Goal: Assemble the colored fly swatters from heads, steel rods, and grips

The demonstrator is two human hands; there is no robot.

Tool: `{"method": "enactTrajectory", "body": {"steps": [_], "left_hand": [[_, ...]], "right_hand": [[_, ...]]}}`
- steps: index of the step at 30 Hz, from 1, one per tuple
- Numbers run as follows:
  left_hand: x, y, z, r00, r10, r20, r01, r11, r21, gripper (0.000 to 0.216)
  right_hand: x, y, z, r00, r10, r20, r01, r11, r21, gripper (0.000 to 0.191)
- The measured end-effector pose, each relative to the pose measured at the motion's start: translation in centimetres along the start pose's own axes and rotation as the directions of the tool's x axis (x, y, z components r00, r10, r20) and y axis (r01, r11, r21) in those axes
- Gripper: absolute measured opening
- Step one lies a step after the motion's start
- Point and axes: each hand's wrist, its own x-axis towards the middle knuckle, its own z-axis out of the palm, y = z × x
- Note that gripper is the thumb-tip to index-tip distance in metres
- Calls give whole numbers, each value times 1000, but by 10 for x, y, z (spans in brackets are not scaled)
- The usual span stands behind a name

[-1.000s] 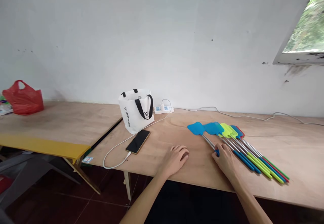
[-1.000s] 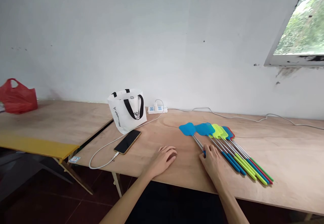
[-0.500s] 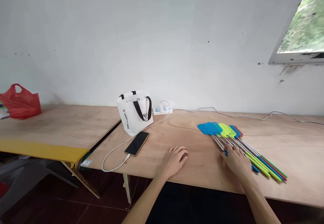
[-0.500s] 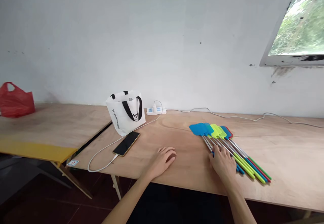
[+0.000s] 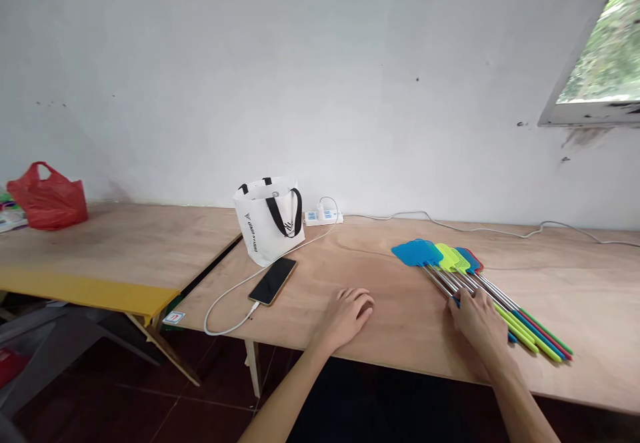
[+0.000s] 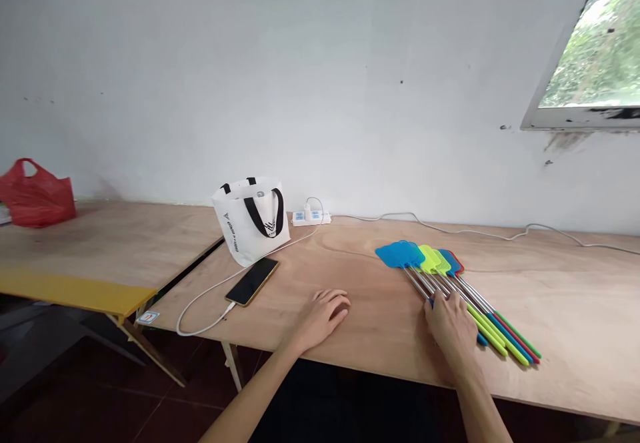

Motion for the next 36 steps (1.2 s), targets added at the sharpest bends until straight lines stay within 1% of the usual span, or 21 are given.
{"method": "enactTrajectory", "body": {"steps": [3,9,15,22,25,30,34,36], "left_hand": [[0,0,0,1000,-2,0,2,1000,4,16],[0,1,0,1000,1,3,-1,1000,30,17],[0,0,-1,1000,1,2,-1,1000,9,18],[0,2,-2,1000,-3,8,3,1000,1,17],[0,2,-2,1000,-1,6,1,1000,8,17],[0,2,-2,1000,-1,5,1,1000,17,18],[0,1,-2,1000,-1,11,1,1000,9,18],[0,1,-1,1000,1,10,-1,1000,5,18]], "right_hand": [[0,-2,0,1000,-10,-22,9,1000,-16,36],[2,-11,10,991,-122,-47,119,991,-61,31],[4,-13,14,990,-120,-79,118,993,-29,31],[6,-2,17,981,-116,-156,118,993,1,38],[8,7,20,984,-119,-129,125,991,36,42],[16,24,25,981,-178,-74,185,977,106,44],[22,30,31,988,-155,-2,152,970,189,45],[23,31,33,988,-153,15,146,966,212,45]]}}
